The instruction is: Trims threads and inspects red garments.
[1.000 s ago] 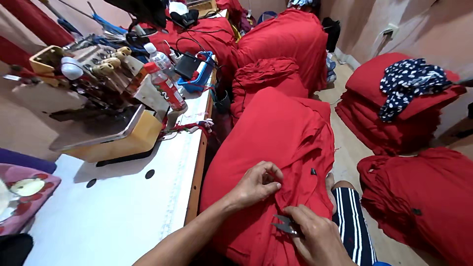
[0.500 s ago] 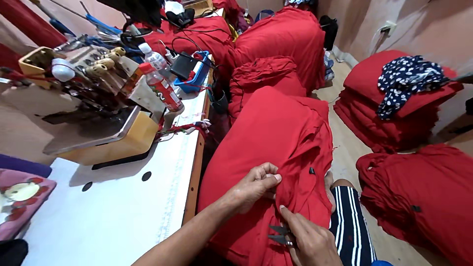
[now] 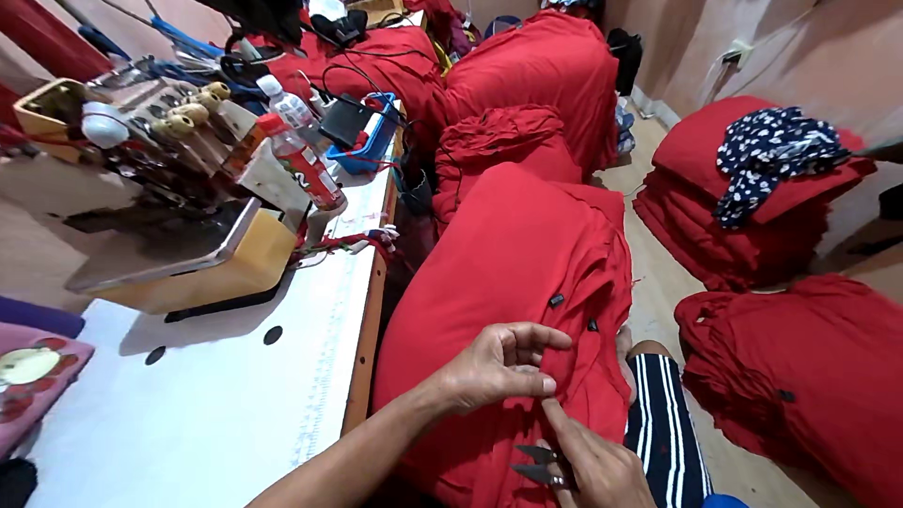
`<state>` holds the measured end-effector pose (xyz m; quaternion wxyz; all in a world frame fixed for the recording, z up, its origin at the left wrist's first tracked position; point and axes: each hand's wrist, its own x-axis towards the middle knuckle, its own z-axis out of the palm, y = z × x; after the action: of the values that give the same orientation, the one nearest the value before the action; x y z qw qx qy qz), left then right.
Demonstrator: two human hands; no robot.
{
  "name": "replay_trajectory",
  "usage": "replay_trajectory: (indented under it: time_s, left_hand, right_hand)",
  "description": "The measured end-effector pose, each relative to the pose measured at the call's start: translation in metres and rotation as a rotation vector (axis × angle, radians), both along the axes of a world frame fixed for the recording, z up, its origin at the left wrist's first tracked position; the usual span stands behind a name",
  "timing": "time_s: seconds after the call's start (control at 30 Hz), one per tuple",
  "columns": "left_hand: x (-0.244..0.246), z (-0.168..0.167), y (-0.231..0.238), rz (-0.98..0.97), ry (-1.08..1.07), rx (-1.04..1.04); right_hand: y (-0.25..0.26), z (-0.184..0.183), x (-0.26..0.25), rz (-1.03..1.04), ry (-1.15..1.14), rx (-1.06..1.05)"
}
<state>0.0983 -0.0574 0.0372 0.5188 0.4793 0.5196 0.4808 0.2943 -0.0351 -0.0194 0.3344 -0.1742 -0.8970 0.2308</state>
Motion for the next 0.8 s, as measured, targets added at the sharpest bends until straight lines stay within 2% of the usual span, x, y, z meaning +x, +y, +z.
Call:
replay_trajectory:
  time_s: [0.1,0.2,0.33,0.53,0.67,0.8]
  left_hand:
    - [-0.001,-0.002,0.000,-0.067,0.033,0.030]
    - [0.000,-0.002,0.000,-0.078,0.061,0.036]
    - [0.003,-0.003,-0.001,-0.082,0.065,0.045]
    - [0.009,-0.004,-0.003,-0.100,0.119,0.066]
    - [0.011,-0.006,-0.004,-0.098,0.186,0.037]
    - [0.013,-0.005,-0.004,-0.118,0.185,0.027]
  right_hand:
    - [0.007,0.002,0.010,0.081,0.050,-0.200]
    - [0.016,0.005,0.020,0.059,0.178,-0.364]
    - [0.031,0.011,0.017,-0.072,0.315,-0.280]
    - [0.041,-0.004,-0.009,-0.119,0.309,-0.071]
    - [0.041,-0.007,-0.014,-0.092,0.326,-0.140]
    - [0.044,-0.001,-0.006,-0.013,0.331,-0.379]
